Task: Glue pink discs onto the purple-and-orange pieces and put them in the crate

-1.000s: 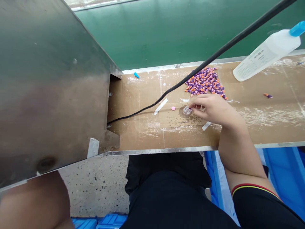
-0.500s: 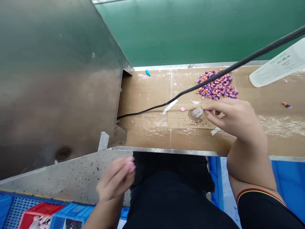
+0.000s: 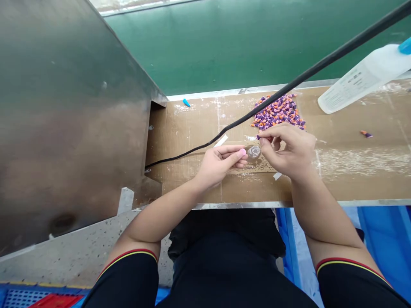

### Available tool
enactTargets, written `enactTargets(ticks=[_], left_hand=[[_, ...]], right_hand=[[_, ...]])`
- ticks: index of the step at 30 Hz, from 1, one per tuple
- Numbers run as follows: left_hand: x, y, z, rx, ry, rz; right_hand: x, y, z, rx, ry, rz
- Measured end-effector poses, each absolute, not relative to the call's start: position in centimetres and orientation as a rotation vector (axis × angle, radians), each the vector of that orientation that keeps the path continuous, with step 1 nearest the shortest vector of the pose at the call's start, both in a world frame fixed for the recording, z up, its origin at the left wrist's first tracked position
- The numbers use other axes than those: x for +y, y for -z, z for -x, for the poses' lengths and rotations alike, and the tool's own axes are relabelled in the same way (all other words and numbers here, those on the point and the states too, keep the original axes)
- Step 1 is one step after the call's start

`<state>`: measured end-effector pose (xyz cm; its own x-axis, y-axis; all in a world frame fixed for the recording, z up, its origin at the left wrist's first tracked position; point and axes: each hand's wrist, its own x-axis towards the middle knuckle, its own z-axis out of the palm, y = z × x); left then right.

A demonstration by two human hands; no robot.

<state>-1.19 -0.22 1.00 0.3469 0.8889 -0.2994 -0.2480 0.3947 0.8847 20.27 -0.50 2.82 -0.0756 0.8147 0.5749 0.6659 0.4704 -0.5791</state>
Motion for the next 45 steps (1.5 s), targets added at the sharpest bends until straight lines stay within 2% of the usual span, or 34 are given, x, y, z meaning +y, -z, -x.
enactTargets(ticks=[12,20,28,34,45], left_hand=[[0.0,0.9,-0.1,1.019,-1.111,-0.842],[-0.5,0.4,-0.2,1.007,-1.066,-0.87],[-0.8,-0.3,0.3,0.932,-1.164,-0.694],[-0.9,-1.0,0.5,0.851,-1.193,-0.618],[-1.5,-0.3,0.8,0.834,-1.198,-0.796]], right_hand=[[-1.7,-1.7,-17.3,-1.654,-0.602,1.309],[-2.2,-1.8,-17.0,-1.568,-0.748,1.214],[-1.9,-1.7,-16.5,-1.702,-0.418,1.131],[-1.8,-0.9,-16.0,-1.676,-0.336,0.962],[-1.8,-1.1,-16.1,-1.706,-0.237,0.979]])
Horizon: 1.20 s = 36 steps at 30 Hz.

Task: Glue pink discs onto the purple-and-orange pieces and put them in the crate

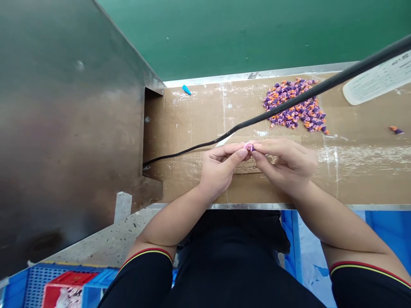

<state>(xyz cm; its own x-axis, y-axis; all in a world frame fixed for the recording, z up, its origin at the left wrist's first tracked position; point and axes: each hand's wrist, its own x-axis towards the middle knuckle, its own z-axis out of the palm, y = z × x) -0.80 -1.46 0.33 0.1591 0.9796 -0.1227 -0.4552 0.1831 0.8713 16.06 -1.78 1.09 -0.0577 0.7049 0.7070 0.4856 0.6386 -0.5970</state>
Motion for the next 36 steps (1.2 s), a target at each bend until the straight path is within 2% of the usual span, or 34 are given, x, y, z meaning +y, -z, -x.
enactTargets(ticks=[8,17,36], left_hand=[[-1.9,0.7,0.8,0.803,-1.403,-1.129],[-2.0,0.7,0.7,0.774,-1.632,-1.606],[-2.8,0.9,0.8,0.836,-1.456,-1.471]], right_hand=[[-1.8,-1.0,-16.1,-1.743,-0.107,0.948],[-2.4,-1.2,-15.9,-1.711,-0.109,0.953],[-2.0,-0.9,-15.5,-1.616,-0.137,0.874]])
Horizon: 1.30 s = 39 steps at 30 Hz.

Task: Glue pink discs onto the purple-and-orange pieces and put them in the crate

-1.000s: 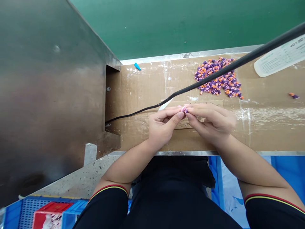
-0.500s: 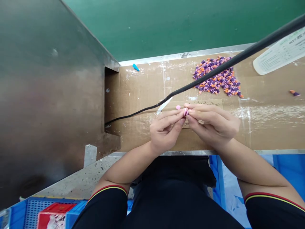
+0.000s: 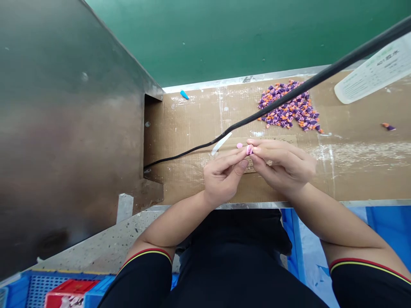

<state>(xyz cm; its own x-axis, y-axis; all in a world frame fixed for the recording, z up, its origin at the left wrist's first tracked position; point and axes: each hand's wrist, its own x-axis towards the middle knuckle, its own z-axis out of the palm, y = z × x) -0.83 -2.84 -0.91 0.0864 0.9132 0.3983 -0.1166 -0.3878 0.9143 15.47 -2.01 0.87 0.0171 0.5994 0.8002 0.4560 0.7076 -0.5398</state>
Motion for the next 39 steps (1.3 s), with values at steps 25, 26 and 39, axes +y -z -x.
enactTargets(ticks=[25,26,39], left_hand=[[-1.2,3.0,1.4,0.804,-1.326,-1.692],[-1.2,3.0,1.4,0.817,-1.314,-1.683],[-1.0,3.5,0.5,0.911,-1.359,-1.72]], right_hand=[[-11.3,1.0,-22.0,-2.116,-0.495,1.472],[-11.6,1.2,-21.9,-2.093,-0.525,1.475],[-21.6,8.0,-40.8,-0.064,-0.152,1.894]])
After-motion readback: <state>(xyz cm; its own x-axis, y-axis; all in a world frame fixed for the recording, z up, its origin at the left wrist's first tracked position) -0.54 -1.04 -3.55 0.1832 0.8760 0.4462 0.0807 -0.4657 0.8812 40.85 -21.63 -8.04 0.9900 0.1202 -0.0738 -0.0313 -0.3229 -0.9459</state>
